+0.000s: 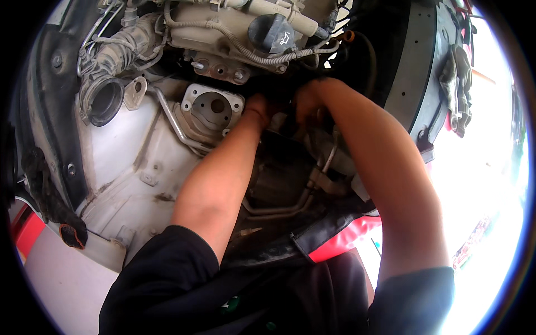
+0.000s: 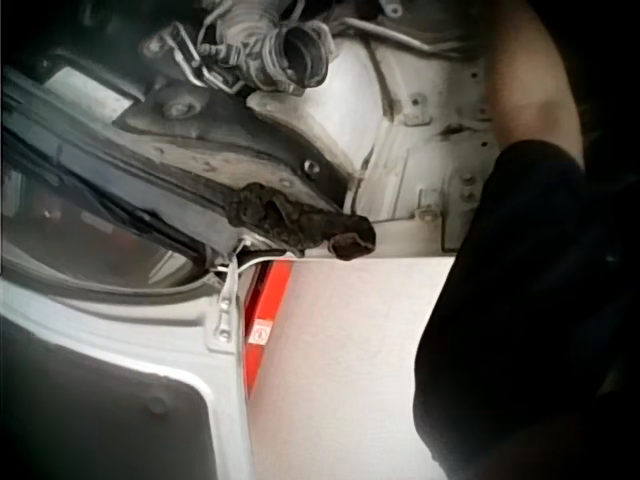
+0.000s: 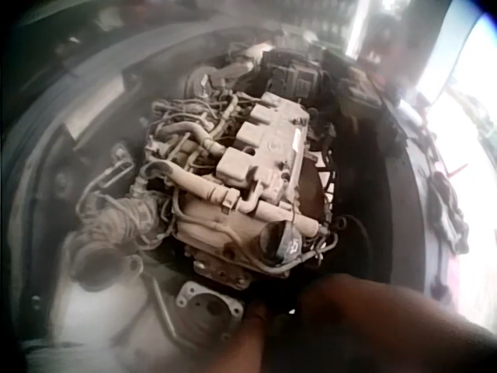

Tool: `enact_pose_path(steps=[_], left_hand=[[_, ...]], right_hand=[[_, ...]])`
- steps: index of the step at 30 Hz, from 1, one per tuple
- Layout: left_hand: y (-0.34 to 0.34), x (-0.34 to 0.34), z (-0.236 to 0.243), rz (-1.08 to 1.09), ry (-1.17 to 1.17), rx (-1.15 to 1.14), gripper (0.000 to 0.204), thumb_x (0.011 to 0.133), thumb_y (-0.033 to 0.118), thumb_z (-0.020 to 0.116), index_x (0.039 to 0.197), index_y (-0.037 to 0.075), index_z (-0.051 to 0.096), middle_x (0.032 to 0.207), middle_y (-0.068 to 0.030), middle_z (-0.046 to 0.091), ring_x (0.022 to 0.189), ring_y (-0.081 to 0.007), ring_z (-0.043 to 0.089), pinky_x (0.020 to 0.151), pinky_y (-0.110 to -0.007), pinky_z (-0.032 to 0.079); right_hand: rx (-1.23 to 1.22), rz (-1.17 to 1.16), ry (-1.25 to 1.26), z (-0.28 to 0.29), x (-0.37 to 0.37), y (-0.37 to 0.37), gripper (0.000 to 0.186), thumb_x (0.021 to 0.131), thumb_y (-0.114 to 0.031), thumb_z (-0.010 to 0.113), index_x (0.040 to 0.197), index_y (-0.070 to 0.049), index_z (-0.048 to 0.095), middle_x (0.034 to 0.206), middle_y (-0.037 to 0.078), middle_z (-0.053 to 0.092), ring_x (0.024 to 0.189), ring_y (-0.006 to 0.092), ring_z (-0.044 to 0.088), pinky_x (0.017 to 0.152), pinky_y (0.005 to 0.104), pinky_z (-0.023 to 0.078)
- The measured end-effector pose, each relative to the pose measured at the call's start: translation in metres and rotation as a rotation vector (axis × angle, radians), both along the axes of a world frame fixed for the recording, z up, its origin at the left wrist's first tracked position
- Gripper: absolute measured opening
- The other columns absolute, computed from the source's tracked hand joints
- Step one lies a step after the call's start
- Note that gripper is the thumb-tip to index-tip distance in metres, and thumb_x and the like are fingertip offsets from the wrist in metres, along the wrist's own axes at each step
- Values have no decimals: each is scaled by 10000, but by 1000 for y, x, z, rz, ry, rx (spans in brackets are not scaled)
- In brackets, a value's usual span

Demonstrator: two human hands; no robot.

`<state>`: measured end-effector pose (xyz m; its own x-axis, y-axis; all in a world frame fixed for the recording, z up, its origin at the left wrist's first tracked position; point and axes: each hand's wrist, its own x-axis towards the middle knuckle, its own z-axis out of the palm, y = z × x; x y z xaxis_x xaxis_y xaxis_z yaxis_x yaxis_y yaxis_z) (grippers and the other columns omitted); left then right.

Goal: The person works on a car engine by using a wrench to adjust bolts, removes a pulley, selects tools from a blue tray on the ground, and continues working on engine components with a wrench and a flashlight.

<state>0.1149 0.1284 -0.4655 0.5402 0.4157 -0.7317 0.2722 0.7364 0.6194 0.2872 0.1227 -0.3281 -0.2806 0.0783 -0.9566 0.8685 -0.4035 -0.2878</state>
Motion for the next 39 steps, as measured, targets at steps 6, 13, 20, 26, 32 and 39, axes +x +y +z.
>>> enact_pose_path(steps=[6, 13, 20, 26, 32, 39], left_hand=[[0, 8, -3, 515, -45, -544, 414, 997, 217, 280, 1290, -25, 445, 1247, -259, 544, 1165, -432, 558, 1001, -532, 480], [-4, 14, 0, 339, -154, -558, 419, 976, 164, 244, 1320, 62, 461, 1354, -98, 521, 1280, -272, 466, 1104, -422, 351], [-2, -3, 5, 260, -152, -528, 481, 943, 118, 249, 1335, 155, 526, 1409, 75, 527, 1371, -102, 372, 1160, -308, 243], [-9, 18, 7, 139, -29, -400, 462, 941, 120, 275, 1334, 139, 518, 1385, 57, 536, 1335, -107, 393, 1130, -307, 266], [-4, 33, 37, -12, 100, -155, 446, 939, 123, 301, 1333, 123, 510, 1360, 40, 544, 1299, -113, 414, 1101, -306, 289], [-1, 20, 117, -113, 334, 278, 430, 936, 126, 332, 1331, 105, 501, 1331, 19, 554, 1257, -119, 439, 1067, -304, 316]], right_hand=[[-78, -138, 1, -58, 13, -3, 269, 698, -194, 781, 933, -77, 722, 981, 110, 702, 856, 242, 684, 705, 367, 572], [305, 448, -331, 87, -2, 4, 259, 776, -217, 688, 958, -33, 701, 853, 147, 697, 768, 313, 672, 672, 399, 537], [1307, -612, -368, 247, 48, -97, 319, 872, -11, 577, 1181, -68, 628, 886, 57, 654, 820, 133, 632, 736, 285, 507], [1215, -1557, -739, 223, 74, -320, 250, 917, -39, 538, 1147, -22, 635, 888, 27, 630, 803, 113, 600, 710, 229, 476], [412, -1678, -978, 66, -32, -601, 259, 847, -153, 581, 1065, -35, 655, 866, 164, 689, 800, 211, 677, 728, 344, 516], [53, -2134, -603, -63, -147, -662, 307, 805, -155, 590, 1076, -23, 650, 832, 100, 687, 691, 178, 670, 640, 329, 523]])
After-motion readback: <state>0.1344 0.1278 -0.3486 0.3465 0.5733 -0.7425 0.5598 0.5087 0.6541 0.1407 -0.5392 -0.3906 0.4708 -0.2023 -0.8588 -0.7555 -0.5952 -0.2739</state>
